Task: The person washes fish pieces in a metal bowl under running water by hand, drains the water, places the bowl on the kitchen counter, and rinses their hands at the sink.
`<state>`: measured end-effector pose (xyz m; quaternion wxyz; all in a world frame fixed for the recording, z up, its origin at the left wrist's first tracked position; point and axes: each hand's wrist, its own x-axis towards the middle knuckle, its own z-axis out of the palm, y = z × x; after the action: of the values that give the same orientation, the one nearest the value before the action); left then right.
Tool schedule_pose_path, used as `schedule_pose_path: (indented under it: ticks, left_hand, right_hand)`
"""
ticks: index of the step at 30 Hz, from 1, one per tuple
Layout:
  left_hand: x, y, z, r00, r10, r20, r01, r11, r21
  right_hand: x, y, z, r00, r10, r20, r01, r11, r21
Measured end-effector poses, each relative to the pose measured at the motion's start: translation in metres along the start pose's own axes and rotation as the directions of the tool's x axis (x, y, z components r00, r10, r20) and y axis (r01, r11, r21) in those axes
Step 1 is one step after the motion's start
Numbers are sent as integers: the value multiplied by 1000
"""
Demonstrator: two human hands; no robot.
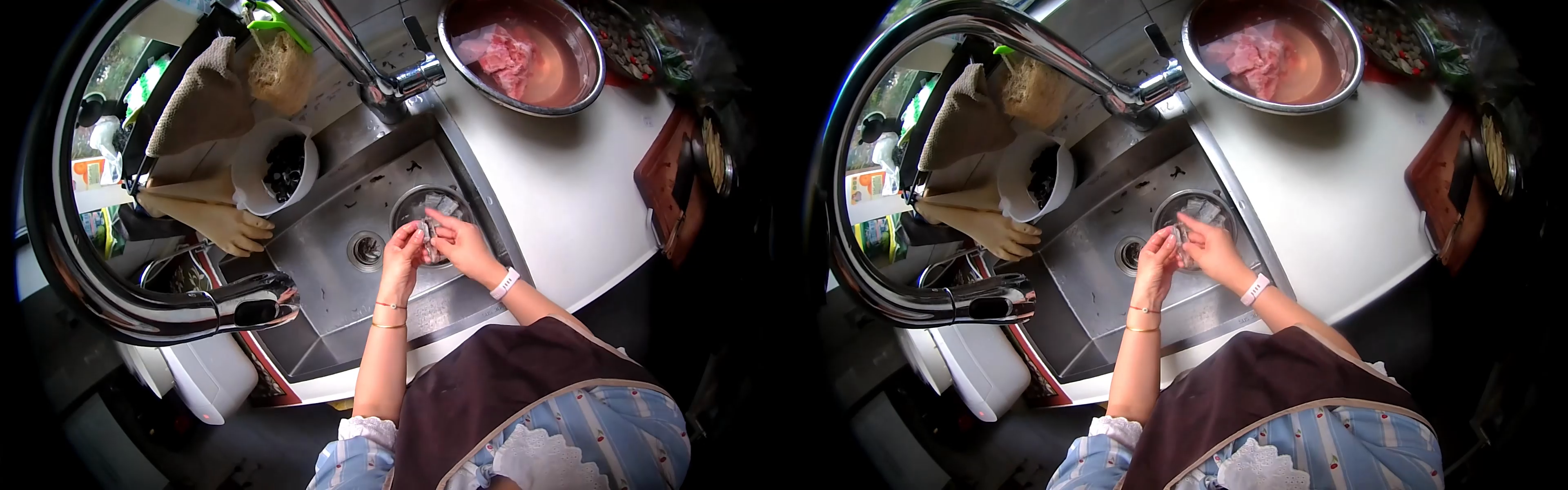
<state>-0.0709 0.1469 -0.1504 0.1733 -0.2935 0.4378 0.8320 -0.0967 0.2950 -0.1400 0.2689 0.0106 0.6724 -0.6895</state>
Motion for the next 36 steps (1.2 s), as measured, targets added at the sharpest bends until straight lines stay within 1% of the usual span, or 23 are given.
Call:
schedule_pose_path:
  ticks: [1,2,3,4,6,8,10,13,15,16,18,19,20,21,23,28,30,31,32,33,34,35,36]
  left_hand:
    - [-6,7,8,999,-34,-12,34,999,1]
    - [-8,9,7,999,-33,-14,33,999,0]
    - [-11,11,4,992,-54,115,61,996,-60]
    - [-14,16,5,967,-67,245,97,989,-114]
    - [-22,22,9,968,-92,235,118,988,-102]
    - [-28,23,10,949,-95,302,157,969,-191]
    - [-34,27,14,938,-100,333,169,967,-188]
    - [-44,32,21,918,-117,378,197,964,-180]
    - [-46,31,20,911,-128,393,210,962,-175]
    - [-45,27,18,902,-133,410,241,945,-223]
    - [-40,20,10,894,-136,426,270,924,-272]
    - [-37,18,6,879,-145,454,306,902,-305]
    - [-36,17,4,863,-152,481,342,878,-335]
    - [-36,15,2,864,-152,480,341,877,-337]
    - [-40,18,5,925,-204,321,318,877,-361]
    - [-38,16,-10,918,-161,361,313,854,-415]
    - [-28,9,-23,960,-182,215,243,920,-308]
    - [-23,8,-23,957,-132,258,214,923,-319]
    - [-19,6,-24,957,-132,259,214,923,-320]
    - [-14,2,-22,978,-196,71,200,978,-54]
    - [-12,2,-15,971,-199,-129,224,950,216]
    - [-12,-4,-11,978,72,-194,8,923,386]
    - [-12,-2,-11,979,72,-191,7,923,384]
  right_hand:
    - [-4,-15,1,1000,-1,3,1,1000,1]
    - [-9,-29,2,1000,-4,20,3,998,59]
    - [-13,-40,2,999,-7,34,3,993,116]
    - [-15,-47,1,999,-7,35,3,993,117]
    - [-19,-59,-1,989,-149,25,150,955,-257]
    - [-22,-73,-4,988,-149,46,156,949,-274]
    - [-24,-78,-5,986,-149,71,163,943,-291]
    - [-24,-82,-11,989,-109,96,127,968,-215]
    - [-25,-93,-14,992,1,125,14,993,-116]
    - [-25,-94,-14,992,1,125,13,993,-116]
    - [-24,-95,-14,990,95,108,-95,995,-6]
    - [-23,-92,-14,989,97,110,-97,995,-6]
    - [-20,-85,-15,992,111,63,-113,993,34]
    - [-18,-80,-16,992,127,16,-128,989,74]
    - [-14,-74,-18,989,144,22,-146,982,121]
    - [-10,-66,-22,980,200,12,-197,950,244]
    - [-8,-66,-23,974,225,0,-216,934,284]
    - [-6,-67,-22,975,224,0,-214,935,283]
    - [-4,-67,-22,973,231,-9,-218,929,298]
    - [-3,-68,-20,971,238,-18,-221,923,314]
    - [-2,-70,-17,971,238,-17,-221,924,313]
    - [0,-72,-13,967,256,1,-240,905,352]
    - [2,-74,-11,962,274,19,-260,884,389]
